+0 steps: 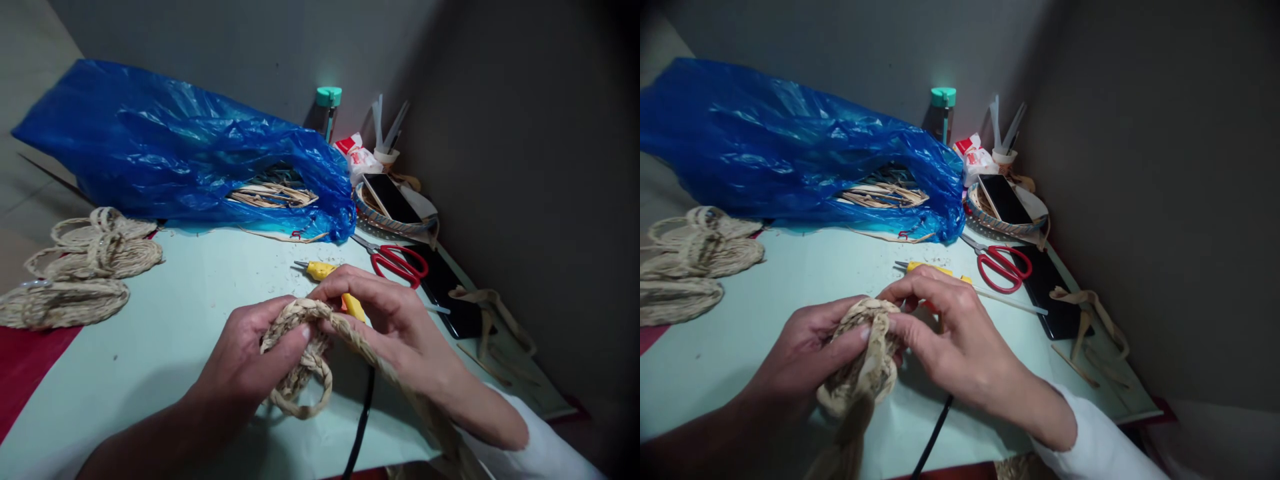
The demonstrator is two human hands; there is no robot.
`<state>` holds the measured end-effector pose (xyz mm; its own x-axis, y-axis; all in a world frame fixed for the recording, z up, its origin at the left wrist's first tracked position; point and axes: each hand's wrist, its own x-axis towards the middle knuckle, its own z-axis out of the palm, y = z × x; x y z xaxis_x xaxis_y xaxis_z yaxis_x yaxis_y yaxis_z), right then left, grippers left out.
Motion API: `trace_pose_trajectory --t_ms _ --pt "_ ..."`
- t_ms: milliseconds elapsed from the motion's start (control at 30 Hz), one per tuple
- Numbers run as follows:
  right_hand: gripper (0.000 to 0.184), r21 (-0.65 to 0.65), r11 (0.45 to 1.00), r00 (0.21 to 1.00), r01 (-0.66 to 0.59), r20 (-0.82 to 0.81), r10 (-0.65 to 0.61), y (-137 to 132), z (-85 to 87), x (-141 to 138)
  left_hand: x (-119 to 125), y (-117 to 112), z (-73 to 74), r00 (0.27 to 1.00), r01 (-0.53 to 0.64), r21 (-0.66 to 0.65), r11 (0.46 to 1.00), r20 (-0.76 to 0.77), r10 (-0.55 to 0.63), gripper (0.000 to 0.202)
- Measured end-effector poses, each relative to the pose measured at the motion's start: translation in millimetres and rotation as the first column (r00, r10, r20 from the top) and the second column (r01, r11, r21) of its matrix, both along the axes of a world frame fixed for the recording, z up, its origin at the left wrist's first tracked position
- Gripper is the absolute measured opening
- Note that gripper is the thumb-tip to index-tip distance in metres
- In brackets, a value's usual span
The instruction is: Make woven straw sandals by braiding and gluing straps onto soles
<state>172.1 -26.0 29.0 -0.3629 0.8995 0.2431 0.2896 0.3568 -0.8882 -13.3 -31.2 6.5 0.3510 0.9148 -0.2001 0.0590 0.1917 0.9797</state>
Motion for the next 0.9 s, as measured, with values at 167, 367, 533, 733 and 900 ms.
trace_pose_trajectory --t_ms 167,367,533,733,900 --pt "0.008 0.092 0.995 0.998 0.048 0.030 -0.051 -3.7 -9.0 -5.2 2.7 -1.5 1.5 0.995 -0.042 0.066 0.997 -0.088 0.047 0.020" --pt "0.005 0.218 0.969 0.987 0.121 0.074 -0.140 -10.1 -14.2 -13.3 8.6 -3.1 8.2 0.991 -0.092 0.109 0.990 -0.092 0.102 0.021" --pt "0.009 0.322 0.939 0.983 0.118 0.096 -0.156 -7.0 -16.1 -18.4 5.6 1.0 3.6 0.991 -0.074 0.122 0.990 -0.100 0.087 0.020" --pt "0.010 0.251 0.957 0.982 0.142 0.089 -0.169 2.8 -22.7 -16.4 0.6 7.3 -9.9 0.991 -0.009 -0.043 0.999 0.131 0.015 0.015" --pt "0.006 0.341 0.924 0.978 0.175 0.051 -0.204 6.2 -27.2 -15.7 -0.7 11.2 -15.1 0.915 0.055 -0.144 0.988 0.404 0.008 0.013"
